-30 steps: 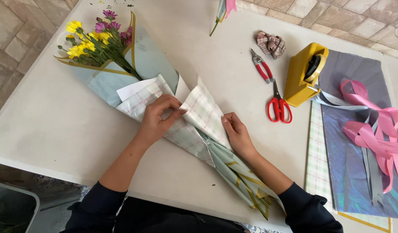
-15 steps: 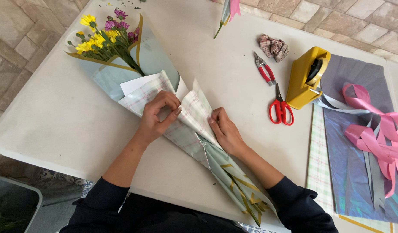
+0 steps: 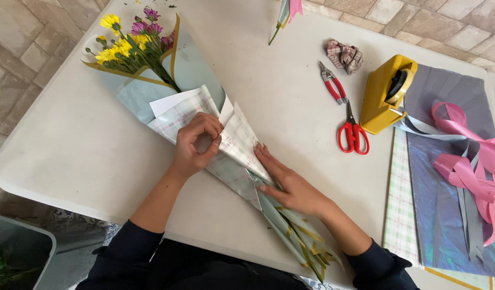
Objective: The person wraps a bouquet of yellow and purple flowers using multiple layers of light blue and plaid patterned paper. They secure the wrapping with tape from a dispenser and use scissors to cut paper.
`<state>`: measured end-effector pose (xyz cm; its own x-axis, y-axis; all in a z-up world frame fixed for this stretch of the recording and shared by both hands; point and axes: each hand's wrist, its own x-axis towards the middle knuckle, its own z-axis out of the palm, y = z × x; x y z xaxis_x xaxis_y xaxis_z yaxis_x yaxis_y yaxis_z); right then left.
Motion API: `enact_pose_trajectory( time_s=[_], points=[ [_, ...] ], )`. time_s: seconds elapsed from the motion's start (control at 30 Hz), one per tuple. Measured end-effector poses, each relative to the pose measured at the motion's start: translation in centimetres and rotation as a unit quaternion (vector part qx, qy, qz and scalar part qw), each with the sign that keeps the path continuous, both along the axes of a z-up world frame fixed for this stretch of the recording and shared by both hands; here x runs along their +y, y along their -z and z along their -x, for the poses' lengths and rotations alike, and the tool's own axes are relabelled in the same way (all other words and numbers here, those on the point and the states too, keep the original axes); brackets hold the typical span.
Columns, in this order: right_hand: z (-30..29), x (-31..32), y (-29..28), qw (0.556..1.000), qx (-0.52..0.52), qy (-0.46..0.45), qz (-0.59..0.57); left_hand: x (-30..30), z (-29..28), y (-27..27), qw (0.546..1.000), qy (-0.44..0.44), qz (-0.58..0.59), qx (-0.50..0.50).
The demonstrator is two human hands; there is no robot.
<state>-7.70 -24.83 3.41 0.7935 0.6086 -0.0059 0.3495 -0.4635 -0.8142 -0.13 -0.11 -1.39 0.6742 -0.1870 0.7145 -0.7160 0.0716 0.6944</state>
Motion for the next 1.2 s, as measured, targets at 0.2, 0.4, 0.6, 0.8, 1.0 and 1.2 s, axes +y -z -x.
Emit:
enact_pose_trajectory(
  time_s=[0.2, 0.4, 0.6, 0.8, 1.0, 1.2],
  points=[
    [0.9, 0.2, 0.0, 0.994, 0.086, -0.065, -0.001, 0.0, 0.2, 0.5, 1.000, 0.000, 0.004, 0.001],
    [0.8, 0.3, 0.9, 0.994, 0.090, -0.028, -0.062, -0.2, 1.4, -0.9, 0.997, -0.037, -0.045, -0.042],
    [1.1, 0.4, 2.0, 0.994, 0.080, 0.006, -0.078, -1.8, 3.9, -3.7, 0.881, -0.111, -0.351, -0.297],
    [1.5, 0.8, 0.8, 0.992, 0.093, 0.025, -0.088, -1.9, 4.0, -4.2, 0.798, 0.021, -0.501, -0.334],
    [3.4, -0.2, -1.0, 0.987, 0.085, 0.118, -0.076, -1.8, 3.3, -4.2, 0.829, 0.089, -0.467, -0.294],
    [6.1, -0.5, -2.2, 0.960, 0.144, 0.160, 0.181, -2.1, 3.2, -4.2, 0.828, 0.037, -0.430, -0.357]
  ],
)
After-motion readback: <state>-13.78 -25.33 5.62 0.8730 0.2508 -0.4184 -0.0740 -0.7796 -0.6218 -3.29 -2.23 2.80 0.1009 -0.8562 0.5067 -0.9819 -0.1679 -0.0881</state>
